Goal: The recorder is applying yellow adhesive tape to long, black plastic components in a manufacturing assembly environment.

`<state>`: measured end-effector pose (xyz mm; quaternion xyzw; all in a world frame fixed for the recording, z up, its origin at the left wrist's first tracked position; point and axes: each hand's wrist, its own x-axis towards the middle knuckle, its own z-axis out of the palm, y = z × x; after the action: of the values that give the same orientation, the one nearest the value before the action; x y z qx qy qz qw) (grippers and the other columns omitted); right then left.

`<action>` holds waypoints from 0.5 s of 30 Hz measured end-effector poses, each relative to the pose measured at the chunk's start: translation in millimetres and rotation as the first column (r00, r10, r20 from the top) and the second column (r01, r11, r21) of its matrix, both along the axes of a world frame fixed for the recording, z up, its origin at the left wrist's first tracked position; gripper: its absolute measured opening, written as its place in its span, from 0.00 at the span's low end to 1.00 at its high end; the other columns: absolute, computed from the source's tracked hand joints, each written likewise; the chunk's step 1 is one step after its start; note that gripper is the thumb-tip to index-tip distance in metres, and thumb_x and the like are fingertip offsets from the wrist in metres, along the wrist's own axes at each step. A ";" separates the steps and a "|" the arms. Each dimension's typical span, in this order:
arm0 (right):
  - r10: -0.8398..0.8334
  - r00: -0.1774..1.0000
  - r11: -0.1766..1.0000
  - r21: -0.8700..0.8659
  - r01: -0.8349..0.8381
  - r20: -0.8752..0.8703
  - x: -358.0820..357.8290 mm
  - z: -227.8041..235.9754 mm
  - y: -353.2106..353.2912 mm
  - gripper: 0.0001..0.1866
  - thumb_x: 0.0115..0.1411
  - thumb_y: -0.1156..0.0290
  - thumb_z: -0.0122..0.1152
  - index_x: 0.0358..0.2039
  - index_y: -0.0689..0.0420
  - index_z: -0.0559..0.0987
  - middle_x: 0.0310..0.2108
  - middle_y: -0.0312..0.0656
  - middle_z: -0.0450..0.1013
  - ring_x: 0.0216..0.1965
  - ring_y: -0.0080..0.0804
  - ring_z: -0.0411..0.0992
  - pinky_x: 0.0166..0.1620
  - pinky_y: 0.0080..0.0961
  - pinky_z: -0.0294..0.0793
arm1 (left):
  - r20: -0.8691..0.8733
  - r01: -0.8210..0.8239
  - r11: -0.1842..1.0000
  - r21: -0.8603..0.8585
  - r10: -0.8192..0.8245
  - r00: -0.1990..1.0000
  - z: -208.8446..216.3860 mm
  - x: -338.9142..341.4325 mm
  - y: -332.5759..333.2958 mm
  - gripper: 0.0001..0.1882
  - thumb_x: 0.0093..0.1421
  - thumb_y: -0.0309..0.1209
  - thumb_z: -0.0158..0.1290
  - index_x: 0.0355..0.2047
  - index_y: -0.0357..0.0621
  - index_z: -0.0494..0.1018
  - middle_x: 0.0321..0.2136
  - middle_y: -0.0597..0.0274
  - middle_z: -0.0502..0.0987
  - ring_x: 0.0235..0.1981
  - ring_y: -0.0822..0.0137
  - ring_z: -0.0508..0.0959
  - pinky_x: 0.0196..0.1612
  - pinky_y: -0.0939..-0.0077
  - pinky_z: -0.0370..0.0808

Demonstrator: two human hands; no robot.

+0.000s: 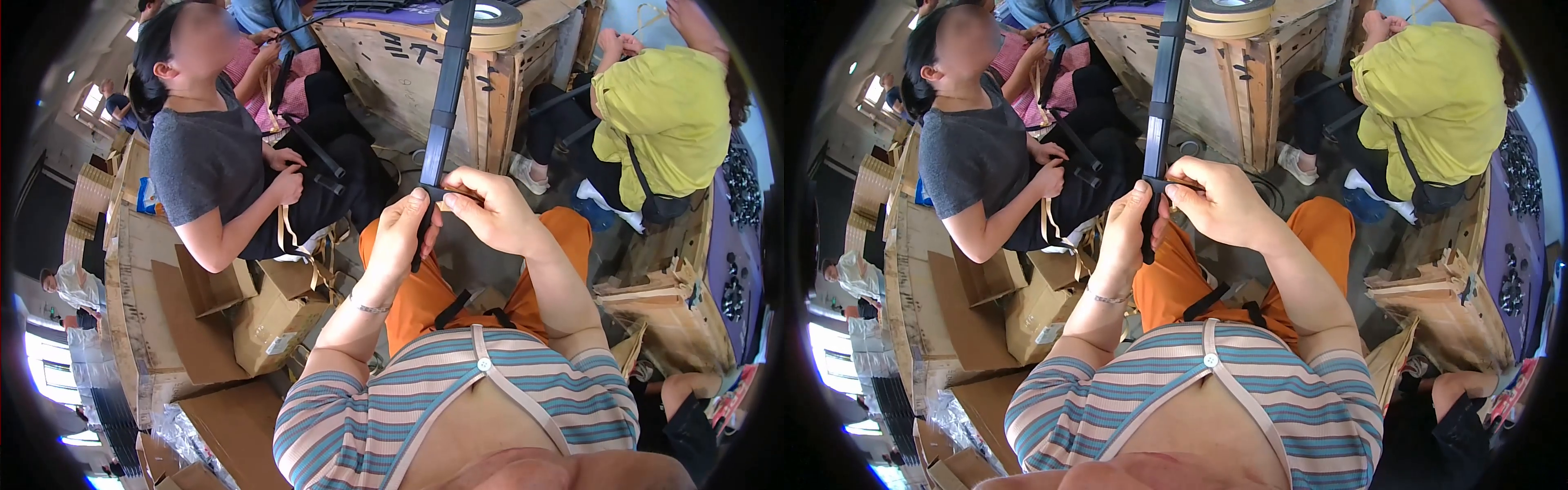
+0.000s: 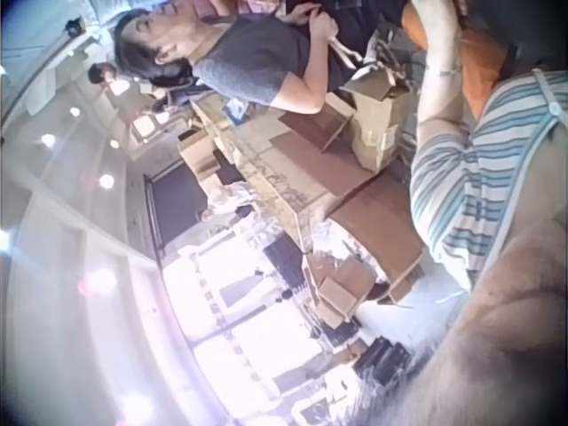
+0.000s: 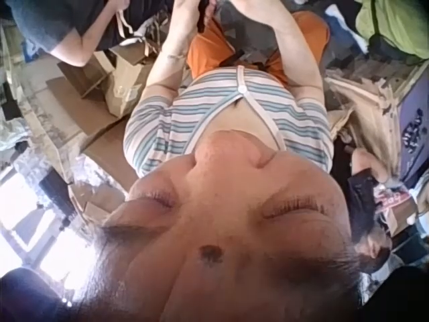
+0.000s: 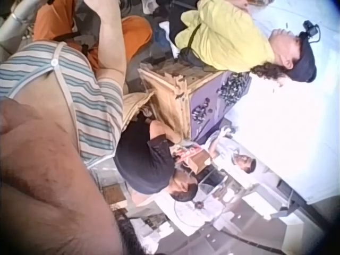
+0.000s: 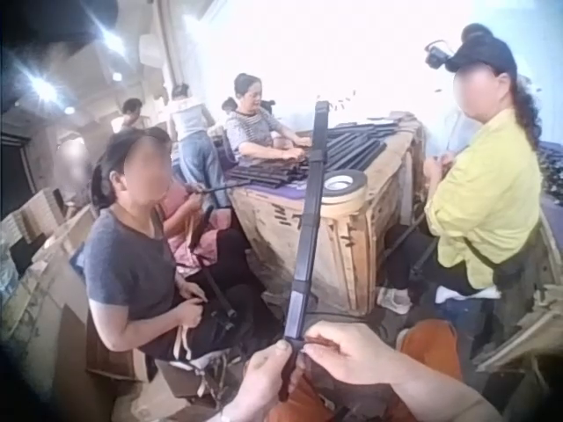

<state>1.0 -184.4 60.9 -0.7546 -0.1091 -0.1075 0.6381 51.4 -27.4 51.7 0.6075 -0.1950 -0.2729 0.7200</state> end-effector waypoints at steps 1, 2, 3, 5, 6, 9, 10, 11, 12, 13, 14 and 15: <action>-0.046 0.999 0.998 -0.037 0.047 0.025 1.1 -0.4 1.1 0.05 0.57 0.74 0.51 0.32 0.62 0.71 0.21 0.32 0.67 0.23 0.13 0.62 0.25 0.13 0.61 | -0.002 -0.007 1.000 -0.006 0.007 1.000 -0.7 -0.6 -0.5 0.24 0.64 0.46 0.35 0.21 0.40 0.66 0.09 0.66 0.63 0.09 0.77 0.59 0.13 0.85 0.56; -0.047 0.999 0.998 -0.037 0.047 0.025 0.3 1.1 2.2 0.05 0.57 0.74 0.51 0.32 0.62 0.71 0.21 0.32 0.67 0.23 0.13 0.62 0.25 0.13 0.61 | -0.005 -0.013 1.000 -0.012 0.013 1.000 -1.4 -0.9 -0.9 0.24 0.64 0.46 0.35 0.20 0.40 0.66 0.08 0.66 0.63 0.08 0.77 0.59 0.13 0.85 0.56; -0.070 0.997 0.997 -0.043 0.069 -0.025 -2.0 7.2 5.1 0.05 0.56 0.75 0.50 0.31 0.63 0.72 0.20 0.32 0.67 0.23 0.13 0.61 0.25 0.13 0.61 | -0.005 -0.014 1.000 -0.012 0.013 1.000 -2.3 -0.5 -0.4 0.24 0.64 0.46 0.35 0.20 0.40 0.66 0.08 0.66 0.63 0.08 0.77 0.59 0.13 0.85 0.56; -0.094 0.993 0.995 -0.051 0.090 -0.076 -2.5 9.3 7.4 0.04 0.56 0.77 0.50 0.30 0.64 0.72 0.20 0.32 0.67 0.23 0.13 0.61 0.25 0.13 0.60 | -0.054 -0.003 0.999 -0.034 0.002 0.999 -4.5 0.7 -0.1 0.24 0.64 0.46 0.35 0.20 0.40 0.66 0.08 0.66 0.62 0.08 0.77 0.59 0.13 0.85 0.56; -0.099 0.992 0.995 -0.040 0.096 -0.079 -2.1 7.3 7.2 0.05 0.55 0.76 0.49 0.30 0.64 0.72 0.20 0.32 0.67 0.23 0.13 0.61 0.25 0.14 0.60 | -0.055 0.000 0.999 -0.035 -0.002 0.998 -4.5 0.7 -1.5 0.24 0.64 0.46 0.35 0.20 0.40 0.66 0.08 0.66 0.62 0.08 0.77 0.59 0.13 0.85 0.56; -0.116 0.991 0.993 -0.031 0.114 -0.068 0.8 3.2 7.2 0.05 0.55 0.76 0.49 0.30 0.64 0.73 0.20 0.33 0.67 0.22 0.14 0.61 0.25 0.15 0.61 | -0.074 0.002 0.997 -0.080 -0.008 0.997 -4.0 1.0 -4.7 0.24 0.64 0.46 0.35 0.20 0.40 0.66 0.08 0.66 0.62 0.08 0.77 0.59 0.13 0.85 0.56; -0.124 0.991 0.992 -0.031 0.122 -0.051 1.8 2.8 7.6 0.05 0.55 0.76 0.50 0.30 0.64 0.73 0.19 0.33 0.67 0.22 0.15 0.61 0.25 0.15 0.61 | -0.082 0.006 0.995 -0.096 -0.014 0.997 -3.8 1.3 -4.3 0.24 0.64 0.46 0.35 0.20 0.40 0.66 0.08 0.66 0.62 0.08 0.77 0.59 0.12 0.85 0.56; -0.122 0.991 0.992 -0.033 0.120 -0.050 1.9 4.8 7.6 0.05 0.55 0.76 0.50 0.30 0.64 0.73 0.19 0.33 0.67 0.22 0.15 0.61 0.25 0.15 0.61 | -0.089 0.010 0.994 -0.113 -0.020 0.996 -3.5 1.8 -3.8 0.24 0.64 0.46 0.36 0.20 0.40 0.66 0.08 0.66 0.62 0.08 0.77 0.58 0.12 0.85 0.55; -0.135 0.990 0.988 -0.080 0.133 -0.032 1.8 8.3 9.1 0.05 0.54 0.76 0.50 0.29 0.63 0.73 0.19 0.34 0.67 0.22 0.16 0.62 0.25 0.16 0.61 | -0.087 0.002 0.993 -0.115 -0.012 0.996 -3.5 2.0 -1.9 0.24 0.64 0.46 0.36 0.20 0.40 0.66 0.08 0.66 0.62 0.08 0.77 0.58 0.12 0.85 0.55; -0.146 0.989 0.981 -0.127 0.144 -0.011 2.1 10.7 11.1 0.05 0.54 0.76 0.50 0.28 0.63 0.73 0.19 0.35 0.67 0.22 0.16 0.62 0.25 0.16 0.62 | -0.088 0.006 0.994 -0.105 -0.016 0.996 -3.7 2.0 -0.2 0.24 0.64 0.46 0.36 0.20 0.40 0.66 0.08 0.66 0.62 0.07 0.77 0.58 0.12 0.85 0.55; -0.133 0.991 0.983 -0.129 0.132 -0.006 2.8 9.4 13.4 0.05 0.54 0.76 0.50 0.28 0.63 0.73 0.19 0.35 0.67 0.22 0.16 0.62 0.25 0.16 0.62 | -0.088 0.008 0.995 -0.096 -0.017 0.996 -4.0 2.0 1.8 0.24 0.64 0.46 0.36 0.19 0.41 0.66 0.08 0.66 0.62 0.07 0.77 0.58 0.12 0.85 0.55; -0.157 0.987 0.979 -0.123 0.161 0.042 3.8 6.0 16.5 0.04 0.53 0.75 0.50 0.27 0.62 0.73 0.18 0.39 0.69 0.20 0.21 0.66 0.25 0.19 0.64 | -0.064 0.008 0.996 -0.086 -0.014 0.998 -5.9 2.0 4.0 0.24 0.64 0.46 0.36 0.18 0.41 0.65 0.07 0.67 0.61 0.06 0.77 0.57 0.11 0.85 0.54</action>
<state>4.8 -167.9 66.9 -0.7979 -0.0652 -0.1634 0.5765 53.4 -23.4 45.8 0.5657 -0.1866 -0.2878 0.7498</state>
